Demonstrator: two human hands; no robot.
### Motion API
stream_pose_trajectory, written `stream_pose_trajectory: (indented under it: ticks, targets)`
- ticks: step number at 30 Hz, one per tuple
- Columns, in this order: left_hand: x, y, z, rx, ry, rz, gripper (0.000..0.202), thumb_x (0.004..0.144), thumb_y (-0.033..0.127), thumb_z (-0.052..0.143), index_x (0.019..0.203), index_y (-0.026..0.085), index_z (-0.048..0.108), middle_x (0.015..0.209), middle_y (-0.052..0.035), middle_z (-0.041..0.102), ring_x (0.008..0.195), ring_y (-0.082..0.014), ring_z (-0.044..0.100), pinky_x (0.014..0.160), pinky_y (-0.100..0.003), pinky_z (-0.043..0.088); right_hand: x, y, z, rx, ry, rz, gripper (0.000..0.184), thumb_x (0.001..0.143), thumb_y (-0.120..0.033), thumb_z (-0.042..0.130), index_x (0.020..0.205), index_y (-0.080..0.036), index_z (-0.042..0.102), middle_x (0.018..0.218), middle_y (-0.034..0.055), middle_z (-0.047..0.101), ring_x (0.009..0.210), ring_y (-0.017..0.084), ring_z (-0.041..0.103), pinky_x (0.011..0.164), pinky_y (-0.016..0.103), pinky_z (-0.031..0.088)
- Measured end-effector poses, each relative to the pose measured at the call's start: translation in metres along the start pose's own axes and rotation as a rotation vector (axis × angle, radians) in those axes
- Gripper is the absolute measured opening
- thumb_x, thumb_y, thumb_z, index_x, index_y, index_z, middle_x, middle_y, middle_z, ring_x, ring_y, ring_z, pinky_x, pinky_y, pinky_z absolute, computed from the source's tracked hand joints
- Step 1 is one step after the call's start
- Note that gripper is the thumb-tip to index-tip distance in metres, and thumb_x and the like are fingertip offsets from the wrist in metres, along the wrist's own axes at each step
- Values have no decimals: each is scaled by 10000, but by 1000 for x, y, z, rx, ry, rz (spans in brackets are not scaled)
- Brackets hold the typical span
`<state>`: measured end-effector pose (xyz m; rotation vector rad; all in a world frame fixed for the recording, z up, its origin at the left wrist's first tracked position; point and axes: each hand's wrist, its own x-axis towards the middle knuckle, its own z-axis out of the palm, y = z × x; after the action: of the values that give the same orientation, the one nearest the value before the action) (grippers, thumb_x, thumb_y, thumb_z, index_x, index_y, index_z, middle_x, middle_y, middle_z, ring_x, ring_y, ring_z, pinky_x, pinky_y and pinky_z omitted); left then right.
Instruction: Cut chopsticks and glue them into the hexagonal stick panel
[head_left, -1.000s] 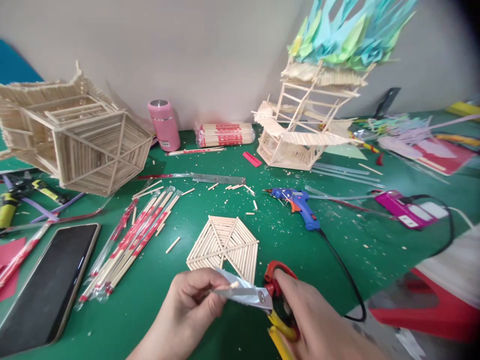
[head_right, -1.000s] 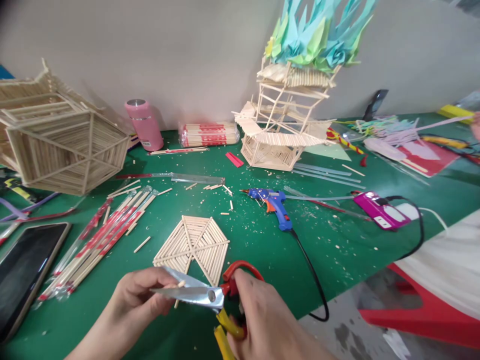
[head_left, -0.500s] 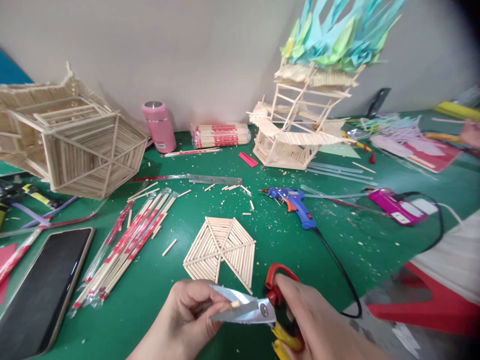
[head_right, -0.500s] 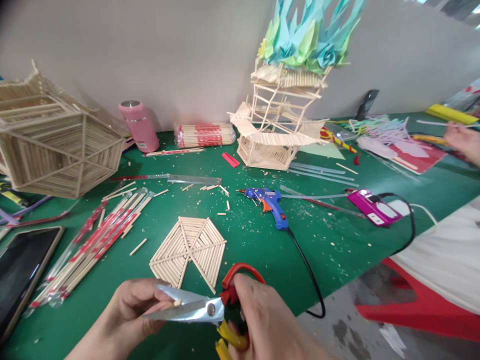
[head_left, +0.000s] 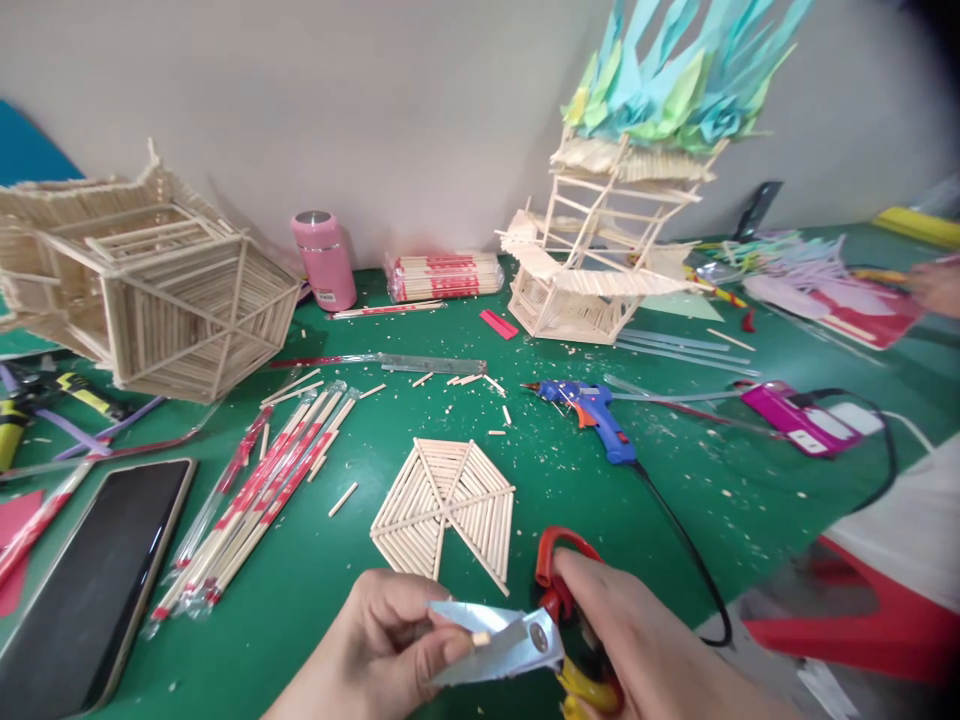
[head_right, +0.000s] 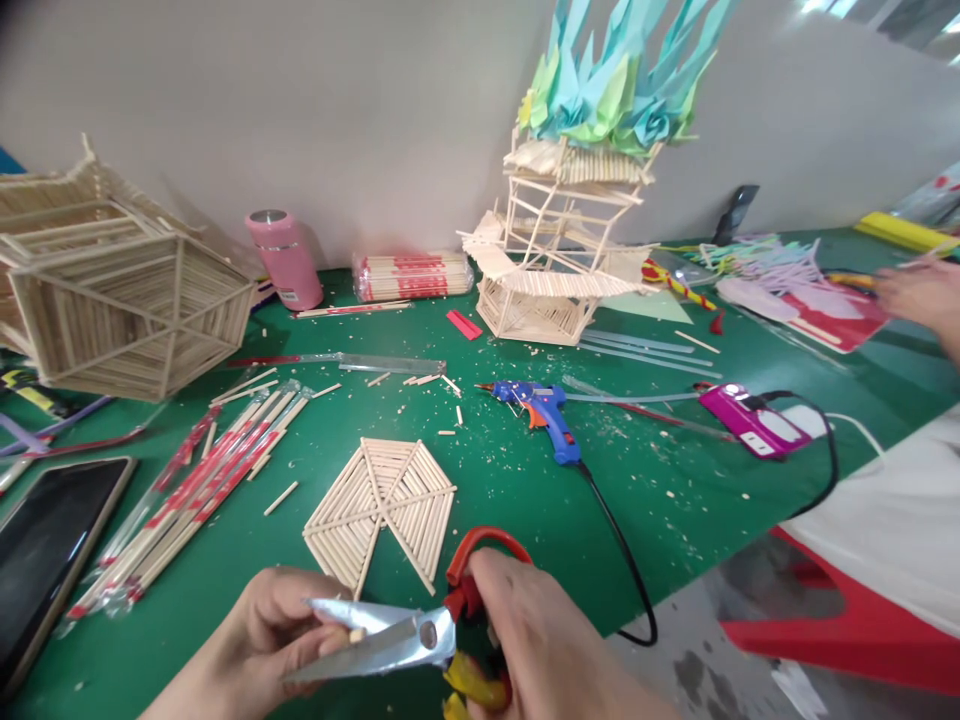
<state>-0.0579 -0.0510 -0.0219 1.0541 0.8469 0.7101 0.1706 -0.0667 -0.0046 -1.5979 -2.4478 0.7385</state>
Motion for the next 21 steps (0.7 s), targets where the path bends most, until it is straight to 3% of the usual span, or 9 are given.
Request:
stream_pose_trajectory:
  ticks: [3,6,8,10,12,14,18,21]
  targets:
    - [4,-6,0,-31,50,11,251,761,395,623,626,186,657,481,28,477,439,-62,368,420,-172,304,0,-2,0,-2,-8,16,246,542,-143,486,770,-212,426,649,52,619,537,215,596,468,321,486]
    - [9,-9,2,149,197,226,120,807,275,580,759,219,675,579,6,616,505,-85,524,489,-168,410,2,-7,1,2,39,50,210,593,-156,479,791,-210,435,649,53,618,565,219,610,485,314,498]
    - [10,-8,3,330,281,390,138,806,167,558,835,240,671,661,5,666,565,-92,579,534,-162,437,4,-11,0,27,69,58,186,623,-163,471,800,-210,440,654,53,616,579,214,614,494,304,503]
    - [8,-4,2,431,283,484,192,788,110,555,859,246,669,702,8,683,601,-94,599,564,-158,442,5,-12,-1,49,70,57,182,626,-171,476,802,-206,445,668,61,617,588,213,613,504,305,510]
    - [5,0,1,398,220,450,148,794,148,560,826,232,678,671,7,674,594,-97,589,564,-160,436,6,-11,-3,54,56,57,207,611,-175,492,814,-196,457,700,81,622,615,222,617,517,315,521]
    - [3,2,-1,271,167,294,134,800,260,584,738,206,690,626,-1,646,562,-94,543,521,-160,411,6,-9,-4,45,38,46,217,604,-172,498,818,-192,465,736,99,628,644,231,622,521,321,526]
    - [3,1,-4,14,45,-7,335,748,451,623,586,164,678,488,23,490,457,-54,359,435,-160,304,3,-4,-5,6,11,30,223,559,-150,500,775,-194,474,752,110,639,639,244,622,524,344,526]
    - [6,-5,-4,-13,32,-12,361,743,482,616,596,157,670,462,37,444,440,-48,340,429,-160,283,2,-3,-2,8,-19,59,239,544,-165,517,782,-179,495,713,105,644,595,244,617,532,361,529]
